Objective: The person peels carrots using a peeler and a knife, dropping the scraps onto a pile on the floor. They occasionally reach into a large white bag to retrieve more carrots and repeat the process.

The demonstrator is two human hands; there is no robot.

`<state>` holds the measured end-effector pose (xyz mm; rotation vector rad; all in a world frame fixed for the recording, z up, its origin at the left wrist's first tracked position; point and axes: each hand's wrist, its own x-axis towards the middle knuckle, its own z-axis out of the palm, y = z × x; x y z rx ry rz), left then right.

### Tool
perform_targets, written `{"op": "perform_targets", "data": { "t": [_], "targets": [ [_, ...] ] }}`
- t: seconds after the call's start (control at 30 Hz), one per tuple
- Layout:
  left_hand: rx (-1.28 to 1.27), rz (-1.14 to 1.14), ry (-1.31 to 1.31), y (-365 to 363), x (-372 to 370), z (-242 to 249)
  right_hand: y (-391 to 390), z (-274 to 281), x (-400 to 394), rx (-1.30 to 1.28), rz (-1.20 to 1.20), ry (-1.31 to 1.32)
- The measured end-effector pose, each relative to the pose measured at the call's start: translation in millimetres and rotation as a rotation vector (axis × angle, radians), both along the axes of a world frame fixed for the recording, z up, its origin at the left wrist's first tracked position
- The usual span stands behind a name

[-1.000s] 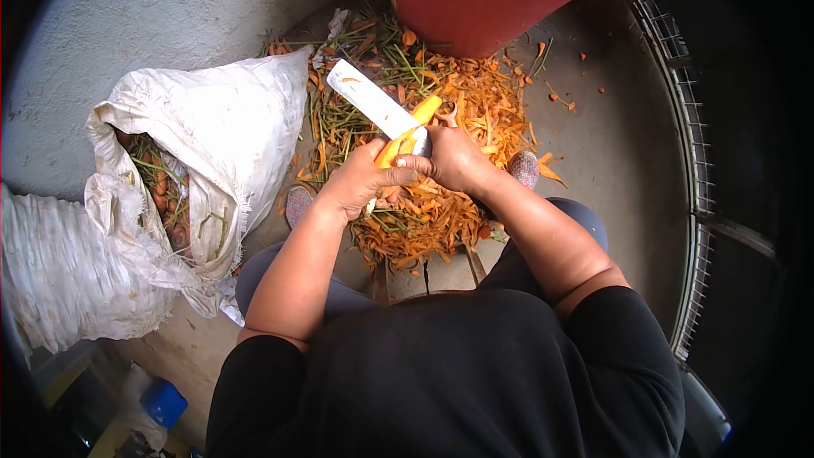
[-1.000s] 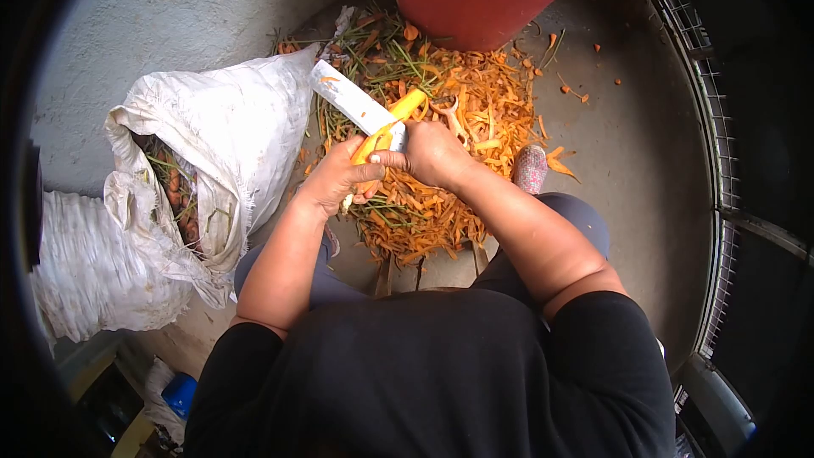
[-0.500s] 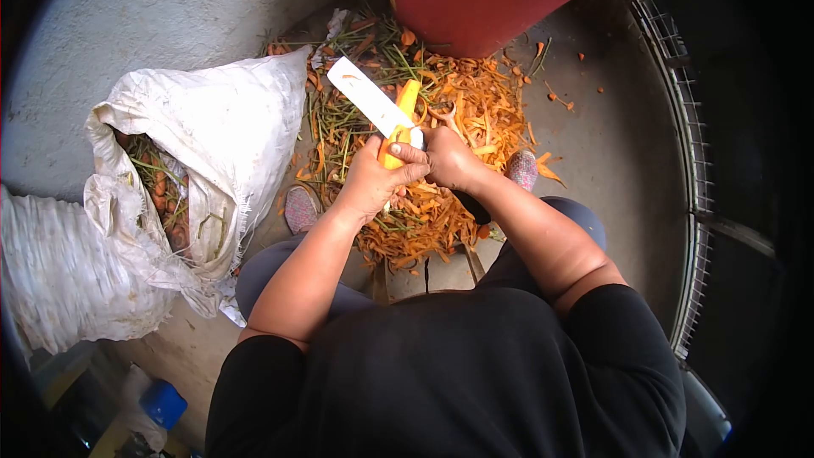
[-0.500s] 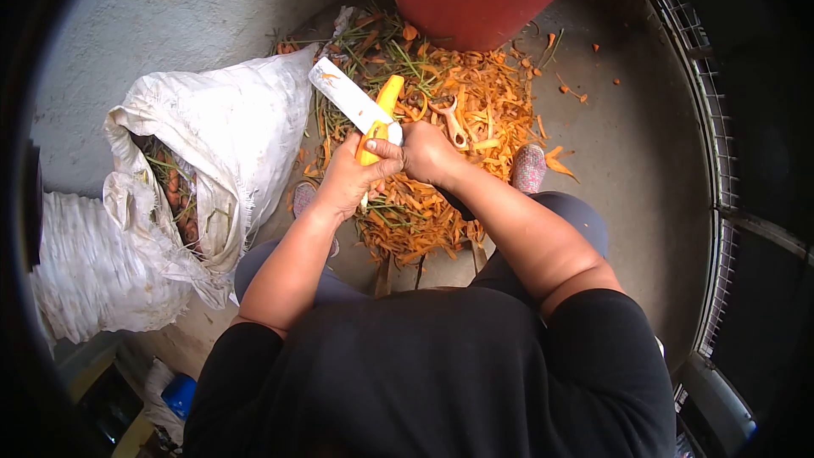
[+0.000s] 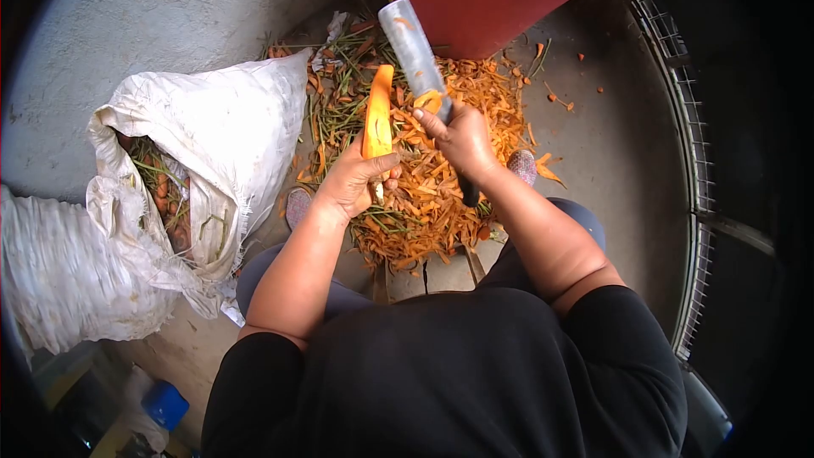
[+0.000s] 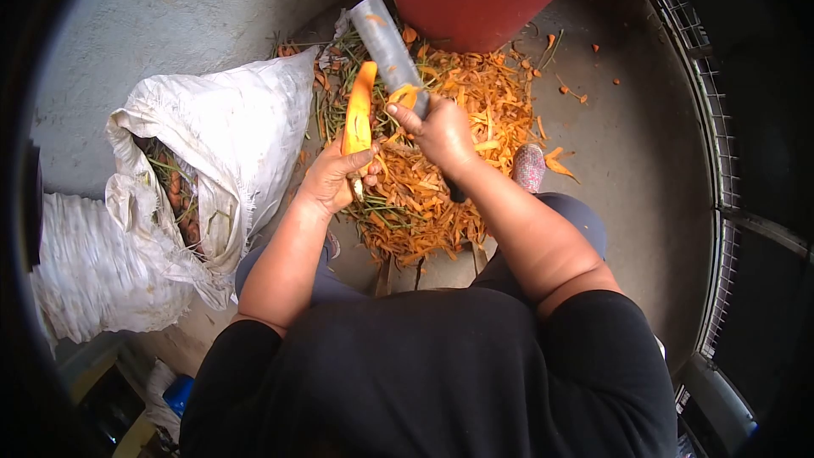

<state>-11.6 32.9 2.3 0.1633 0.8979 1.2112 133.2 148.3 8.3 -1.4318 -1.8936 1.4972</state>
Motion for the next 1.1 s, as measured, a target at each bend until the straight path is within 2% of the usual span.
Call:
{"op": "perform_targets", "data": {
  "t": [0.07, 0.17, 0.3, 0.5, 0.6, 0.77, 0.87, 1.1],
  "targets": [
    [0.031, -0.004, 0.019, -0.1, -4.2, 3.1, 8.3, 7.5, 4.4, 0.196, 0.105, -0.270],
    [0.035, 0.019, 0.064, 2.0, -9.4, 6.1, 8.1, 11.9, 5.3, 0.108, 0.178, -0.331],
    [0.029, 0.138, 0.110, 1.0, -27.5, 2.4, -8.1, 9.8, 8.1, 0.142, 0.304, -0.158],
    [-0.040, 0.306, 0.239, -6.2, -44.3, 1.1, -29.6, 13.4, 14.4, 0.190, 0.416, -0.194],
    [-0.011, 0.359, 0.215, -9.6, -49.9, -5.6, -34.8, 19.8, 14.1, 0.191, 0.460, -0.240],
    [0.057, 0.368, 0.336, -14.3, -52.3, -7.9, -42.5, 14.3, 15.4, 0.262, 0.423, -0.133],
    [0.048, 0.382, 0.383, -15.9, -50.7, -4.6, -43.6, 23.3, 13.8, 0.205, 0.476, -0.145],
    [-0.003, 0.420, 0.468, -15.7, -49.6, -6.7, -44.3, 22.1, 13.1, 0.293, 0.570, -0.193]
  ]
}}
